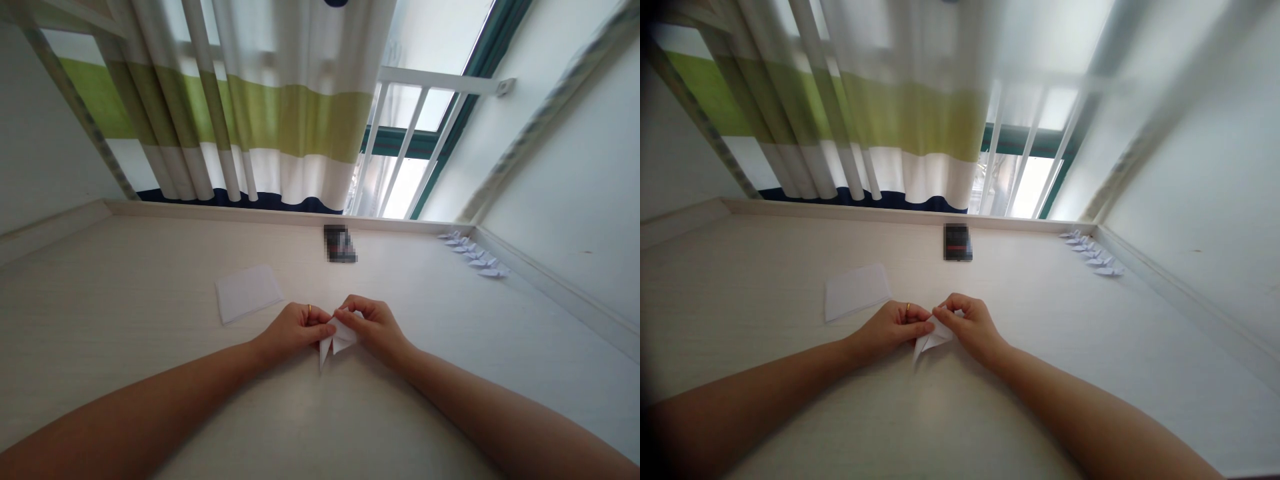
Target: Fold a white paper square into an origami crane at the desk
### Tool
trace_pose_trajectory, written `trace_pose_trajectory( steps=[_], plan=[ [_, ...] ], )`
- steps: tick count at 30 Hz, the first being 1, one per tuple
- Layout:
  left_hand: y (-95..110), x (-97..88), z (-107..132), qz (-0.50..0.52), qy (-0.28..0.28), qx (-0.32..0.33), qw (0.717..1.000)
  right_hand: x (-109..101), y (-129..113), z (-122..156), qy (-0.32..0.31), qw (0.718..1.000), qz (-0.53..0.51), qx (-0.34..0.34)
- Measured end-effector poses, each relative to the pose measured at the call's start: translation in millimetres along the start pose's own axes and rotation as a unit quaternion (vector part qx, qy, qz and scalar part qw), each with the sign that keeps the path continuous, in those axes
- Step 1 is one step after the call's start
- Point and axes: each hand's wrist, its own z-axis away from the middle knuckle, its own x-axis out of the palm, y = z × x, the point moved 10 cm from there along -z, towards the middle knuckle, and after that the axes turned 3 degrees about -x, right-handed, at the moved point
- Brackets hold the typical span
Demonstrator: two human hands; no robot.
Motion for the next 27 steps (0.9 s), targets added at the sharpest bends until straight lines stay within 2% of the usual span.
trace_pose_trajectory(
  steps=[5,12,18,23,27],
  plan=[
    [0.7,4.3,-0.2,0.031,-0.023,0.001,0.999,-1.2,2.2,-0.2,0.007,1.0,0.002,0.0],
    [1.7,3.4,0.2,0.062,-0.013,-0.003,0.998,-5.5,-3.1,-0.4,0.033,0.999,0.032,-0.006],
    [1.9,4.5,-0.2,0.062,-0.025,0.0,0.998,-7.6,-9.6,0.6,0.049,0.996,0.067,-0.04],
    [2.7,5.0,-0.9,0.071,-0.028,-0.005,0.997,-6.1,-16.4,1.9,0.048,0.989,0.113,-0.08],
    [2.7,5.3,-1.5,0.08,-0.033,-0.003,0.996,-2.5,-11.4,0.3,0.026,0.99,0.123,-0.068]
  ],
)
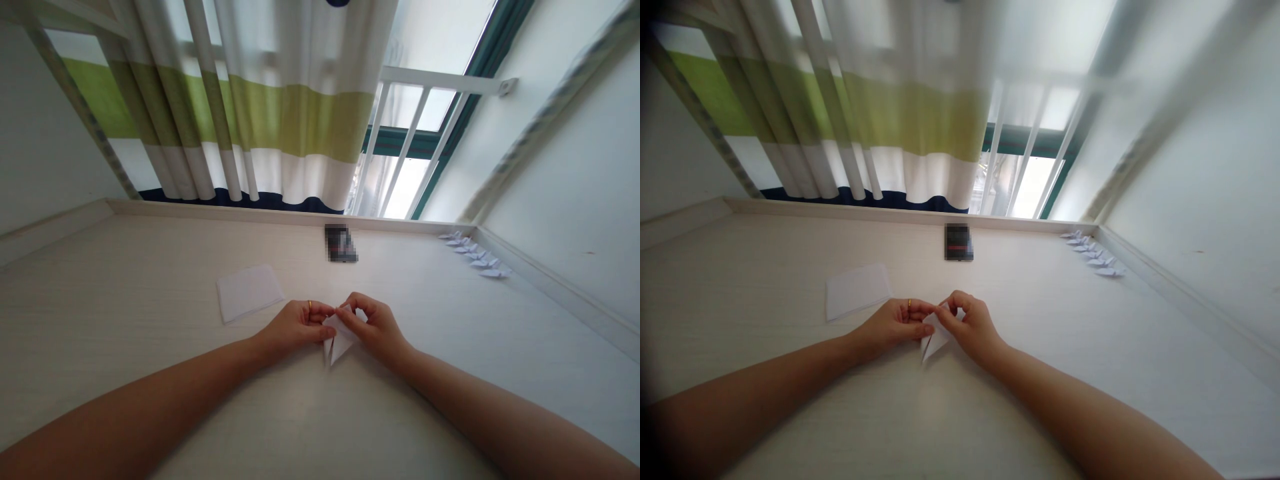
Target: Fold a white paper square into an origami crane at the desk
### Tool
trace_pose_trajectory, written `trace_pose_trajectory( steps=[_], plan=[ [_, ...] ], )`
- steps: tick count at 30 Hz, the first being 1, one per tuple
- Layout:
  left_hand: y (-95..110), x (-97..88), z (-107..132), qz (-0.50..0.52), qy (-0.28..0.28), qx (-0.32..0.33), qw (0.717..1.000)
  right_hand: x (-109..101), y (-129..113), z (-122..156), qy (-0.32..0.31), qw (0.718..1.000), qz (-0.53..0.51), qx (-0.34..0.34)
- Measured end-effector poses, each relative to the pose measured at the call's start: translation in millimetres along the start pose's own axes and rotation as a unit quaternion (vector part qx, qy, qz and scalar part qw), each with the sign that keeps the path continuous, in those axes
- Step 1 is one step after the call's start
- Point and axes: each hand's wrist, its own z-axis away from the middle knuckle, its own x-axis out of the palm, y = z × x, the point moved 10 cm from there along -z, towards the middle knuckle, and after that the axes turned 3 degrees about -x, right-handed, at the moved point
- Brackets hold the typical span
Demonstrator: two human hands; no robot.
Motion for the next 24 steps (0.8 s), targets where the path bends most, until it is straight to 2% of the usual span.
trace_pose_trajectory(
  steps=[9,24],
  plan=[
    [-3.5,-9.2,-0.8,0.001,0.044,-0.009,0.999,8.5,4.5,-0.1,-0.036,0.998,0.049,-0.012],
    [-1.3,-5.7,-0.6,0.009,0.025,0.004,1.0,7.6,-11.5,1.0,-0.026,0.992,0.094,-0.075]
  ],
)
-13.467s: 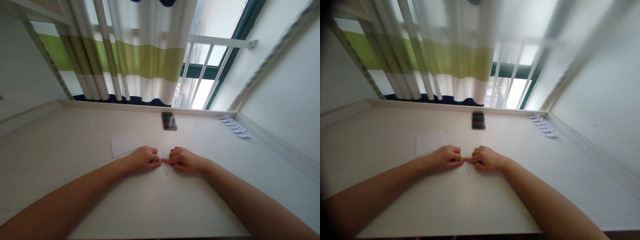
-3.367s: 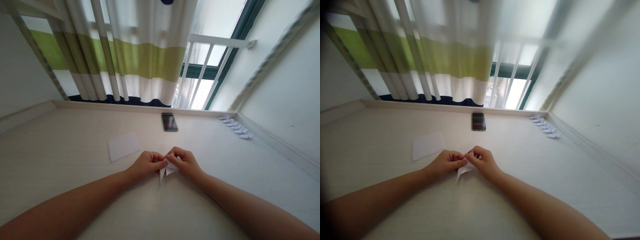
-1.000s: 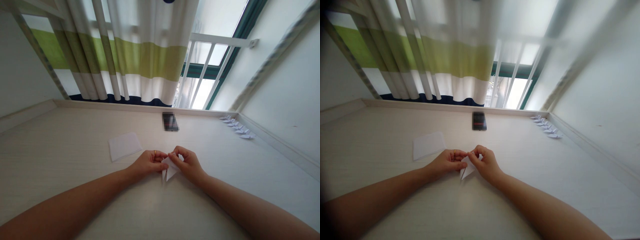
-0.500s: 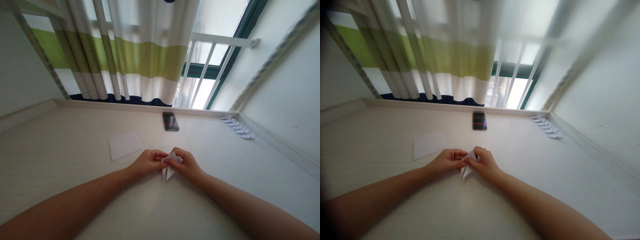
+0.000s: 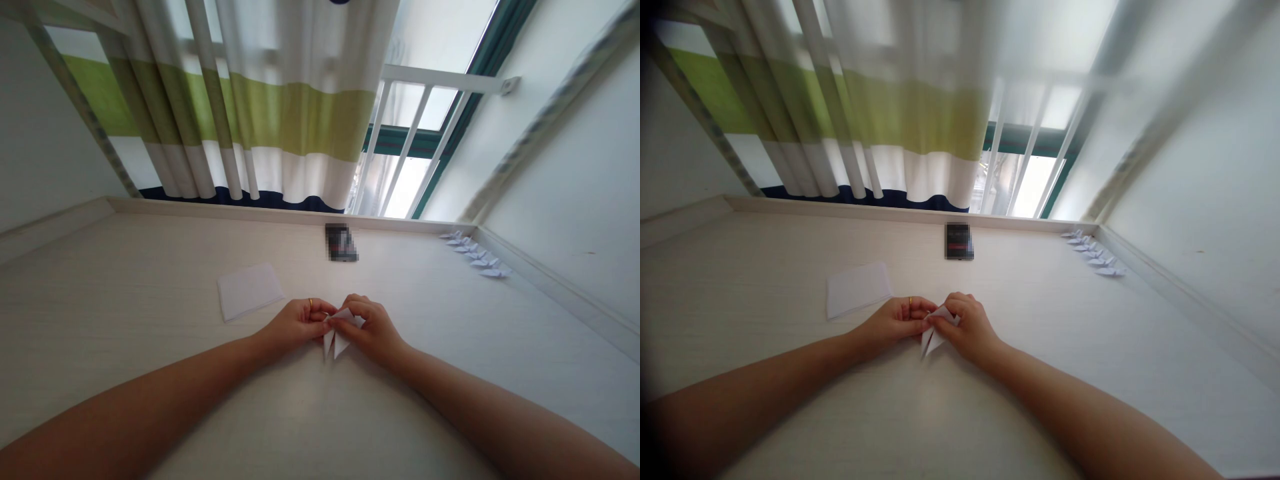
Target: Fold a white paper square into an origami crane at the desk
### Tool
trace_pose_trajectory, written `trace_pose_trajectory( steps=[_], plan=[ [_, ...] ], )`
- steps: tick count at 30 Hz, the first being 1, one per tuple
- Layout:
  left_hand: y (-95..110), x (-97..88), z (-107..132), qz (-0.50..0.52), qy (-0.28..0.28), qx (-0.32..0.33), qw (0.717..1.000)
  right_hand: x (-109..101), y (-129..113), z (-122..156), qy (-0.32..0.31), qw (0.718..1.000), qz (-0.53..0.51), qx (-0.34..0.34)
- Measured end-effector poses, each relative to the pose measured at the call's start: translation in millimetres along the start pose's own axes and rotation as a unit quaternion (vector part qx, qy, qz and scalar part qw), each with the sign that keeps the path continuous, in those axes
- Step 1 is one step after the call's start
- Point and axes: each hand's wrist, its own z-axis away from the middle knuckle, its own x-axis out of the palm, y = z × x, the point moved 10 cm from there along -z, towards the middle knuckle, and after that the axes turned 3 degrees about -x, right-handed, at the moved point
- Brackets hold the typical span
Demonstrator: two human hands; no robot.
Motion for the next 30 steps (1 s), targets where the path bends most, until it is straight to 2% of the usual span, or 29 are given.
trace_pose_trajectory(
  steps=[13,16,19,22,24,30],
  plan=[
    [1.3,4.8,-0.8,-0.047,-0.037,0.023,0.998,-1.0,-8.4,0.5,0.02,0.997,0.058,-0.055],
    [1.3,8.8,0.2,-0.092,-0.04,0.045,0.994,1.5,-7.5,0.2,0.01,0.995,0.071,-0.066],
    [9.2,14.9,5.5,-0.204,-0.039,0.099,0.973,3.1,-3.9,-0.4,0.003,0.994,0.083,-0.065],
    [28.6,14.1,14.5,-0.339,0.015,0.186,0.922,5.1,-3.0,-0.9,-0.007,0.993,0.091,-0.072],
    [34.9,13.6,17.6,-0.388,0.033,0.208,0.897,7.4,-2.2,-1.2,-0.018,0.992,0.097,-0.074],
    [31.7,10.4,13.6,-0.392,0.024,0.18,0.902,14.3,3.8,-2.5,-0.053,0.991,0.11,-0.057]
  ],
)
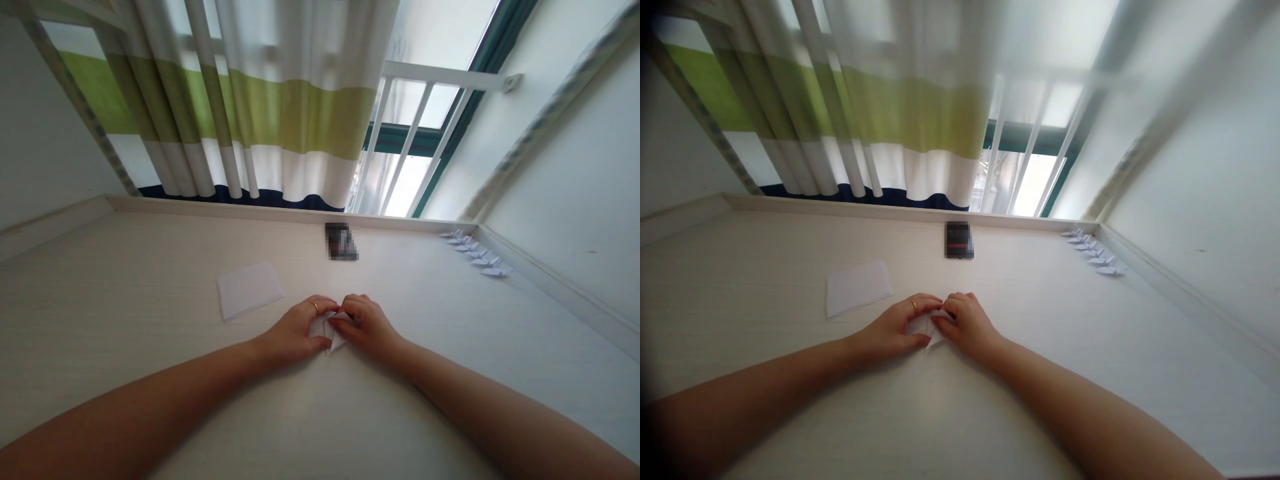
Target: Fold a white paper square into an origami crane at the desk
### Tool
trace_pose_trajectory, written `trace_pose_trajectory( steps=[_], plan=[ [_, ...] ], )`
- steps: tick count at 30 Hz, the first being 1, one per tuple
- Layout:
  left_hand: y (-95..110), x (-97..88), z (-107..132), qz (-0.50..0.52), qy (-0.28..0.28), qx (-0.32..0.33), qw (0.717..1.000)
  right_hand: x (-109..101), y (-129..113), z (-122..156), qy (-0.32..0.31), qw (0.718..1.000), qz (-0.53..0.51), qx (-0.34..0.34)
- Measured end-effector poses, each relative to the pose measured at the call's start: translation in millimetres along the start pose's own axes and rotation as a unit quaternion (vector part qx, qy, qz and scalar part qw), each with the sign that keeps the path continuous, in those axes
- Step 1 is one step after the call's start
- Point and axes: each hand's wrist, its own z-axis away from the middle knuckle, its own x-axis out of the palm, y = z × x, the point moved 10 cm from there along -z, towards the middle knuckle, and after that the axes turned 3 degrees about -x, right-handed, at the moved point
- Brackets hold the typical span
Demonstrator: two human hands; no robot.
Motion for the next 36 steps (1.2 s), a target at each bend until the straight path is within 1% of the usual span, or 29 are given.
trace_pose_trajectory(
  steps=[5,11,14,17,18,20,22,23,25,27,30,33,36],
  plan=[
    [-0.6,1.8,-1.3,0.02,-0.02,-0.005,1.0,6.0,3.4,-1.2,-0.032,0.999,0.006,0.013],
    [1.0,5.4,-1.1,0.035,-0.052,-0.006,0.998,8.2,6.8,-1.6,-0.049,0.998,0.022,0.028],
    [-2.8,6.2,-1.1,0.055,-0.06,-0.014,0.997,8.1,6.9,-1.9,-0.049,0.998,0.023,0.027],
    [-10.7,9.4,-2.8,0.133,-0.083,-0.037,0.987,6.1,5.5,-1.6,-0.041,0.999,0.015,0.021],
    [-12.3,11.2,-3.5,0.178,-0.094,-0.045,0.979,4.4,4.0,-1.4,-0.034,0.999,0.007,0.014],
    [-13.9,13.6,-4.8,0.283,-0.106,-0.062,0.951,0.0,-0.7,-0.7,-0.017,1.0,-0.017,-0.007],
    [-17.3,10.4,-6.0,0.353,-0.079,-0.081,0.929,-5.6,-6.8,0.5,0.003,0.998,-0.046,-0.036],
    [-18.7,9.3,-5.8,0.366,-0.065,-0.087,0.924,-8.4,-9.5,1.1,0.013,0.997,-0.058,-0.05],
    [-18.8,11.0,-4.5,0.361,-0.06,-0.088,0.926,-12.9,-13.6,2.3,0.03,0.994,-0.077,-0.07],
    [-17.3,12.4,-3.5,0.334,-0.058,-0.073,0.938,-15.4,-15.9,2.9,0.04,0.992,-0.091,-0.081],
    [-18.3,9.7,-3.6,0.291,-0.035,-0.062,0.954,-15.2,-18.9,3.2,0.037,0.99,-0.109,-0.083],
    [-16.8,9.7,-4.7,0.281,-0.036,-0.066,0.957,-15.9,-18.0,3.6,0.034,0.99,-0.123,-0.054],
    [-15.2,4.7,-5.3,0.28,-0.013,-0.068,0.957,-21.9,-12.5,5.0,0.056,0.988,-0.147,-0.009]
  ],
)
